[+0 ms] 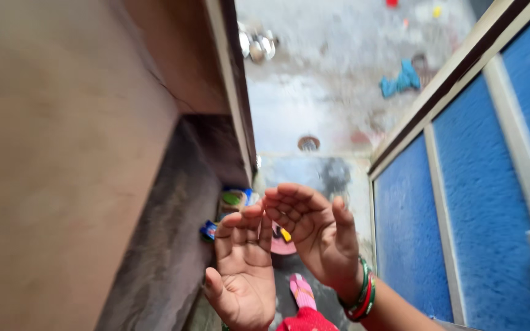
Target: The person transfers personal care items from a red plastic basket to wall-mounted white plastic shelves. They handle toothbrushes, toothpaste, tubes, and bottles one by one, placing them into the upper and lower shelves.
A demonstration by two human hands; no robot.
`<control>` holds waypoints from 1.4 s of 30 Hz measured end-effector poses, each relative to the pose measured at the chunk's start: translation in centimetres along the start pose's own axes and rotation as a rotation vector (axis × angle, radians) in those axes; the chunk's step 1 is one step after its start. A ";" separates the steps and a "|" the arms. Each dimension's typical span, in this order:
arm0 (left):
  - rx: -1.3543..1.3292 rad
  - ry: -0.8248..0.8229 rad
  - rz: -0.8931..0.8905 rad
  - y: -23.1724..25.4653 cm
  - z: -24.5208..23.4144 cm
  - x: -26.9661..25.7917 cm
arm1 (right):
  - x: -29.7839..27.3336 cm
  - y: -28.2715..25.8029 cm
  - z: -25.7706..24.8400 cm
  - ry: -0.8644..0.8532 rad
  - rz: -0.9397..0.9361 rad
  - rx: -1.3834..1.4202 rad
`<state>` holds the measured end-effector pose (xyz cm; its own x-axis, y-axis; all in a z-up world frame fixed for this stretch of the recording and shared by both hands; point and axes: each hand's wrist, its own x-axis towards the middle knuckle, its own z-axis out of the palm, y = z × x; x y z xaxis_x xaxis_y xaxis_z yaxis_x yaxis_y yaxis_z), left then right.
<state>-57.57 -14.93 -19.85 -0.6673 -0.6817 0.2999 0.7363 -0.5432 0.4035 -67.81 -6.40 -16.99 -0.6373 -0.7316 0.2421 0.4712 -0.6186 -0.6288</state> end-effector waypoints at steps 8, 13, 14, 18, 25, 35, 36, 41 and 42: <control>0.044 0.177 -0.099 -20.4 -23.2 6.2 | 8.8 11.3 -29.6 0.138 0.222 -0.173; 0.182 0.336 -0.274 -29.9 -39.5 4.3 | 8.2 20.4 -47.5 0.268 0.357 -0.288; 0.219 0.354 -0.306 -31.7 -42.8 3.7 | 7.7 22.2 -50.8 0.308 0.383 -0.323; 0.336 0.533 -0.449 -38.9 -55.3 -0.4 | 4.6 29.7 -63.6 0.481 0.447 -0.537; 0.411 0.660 -0.693 -48.7 -70.5 -8.8 | -3.3 40.8 -81.5 0.603 0.728 -0.874; 0.476 0.811 -1.003 -58.7 -83.7 -13.9 | -11.5 49.2 -93.8 0.154 0.858 -1.717; 0.472 0.839 -1.009 -59.5 -84.6 -14.4 | -11.9 50.0 -94.6 0.179 0.868 -1.743; 0.585 0.832 -1.022 -62.2 -87.8 -15.7 | -11.7 52.3 -96.8 0.293 0.877 -1.753; 0.580 0.830 -1.008 -62.4 -87.9 -16.1 | -11.8 52.3 -96.7 0.334 0.943 -1.743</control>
<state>-82.89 -13.10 -125.85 -0.4622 -0.3254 -0.8249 -0.2894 -0.8239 0.4872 -94.58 -2.38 -124.16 -0.7543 -0.3992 -0.5212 -0.1909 0.8929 -0.4077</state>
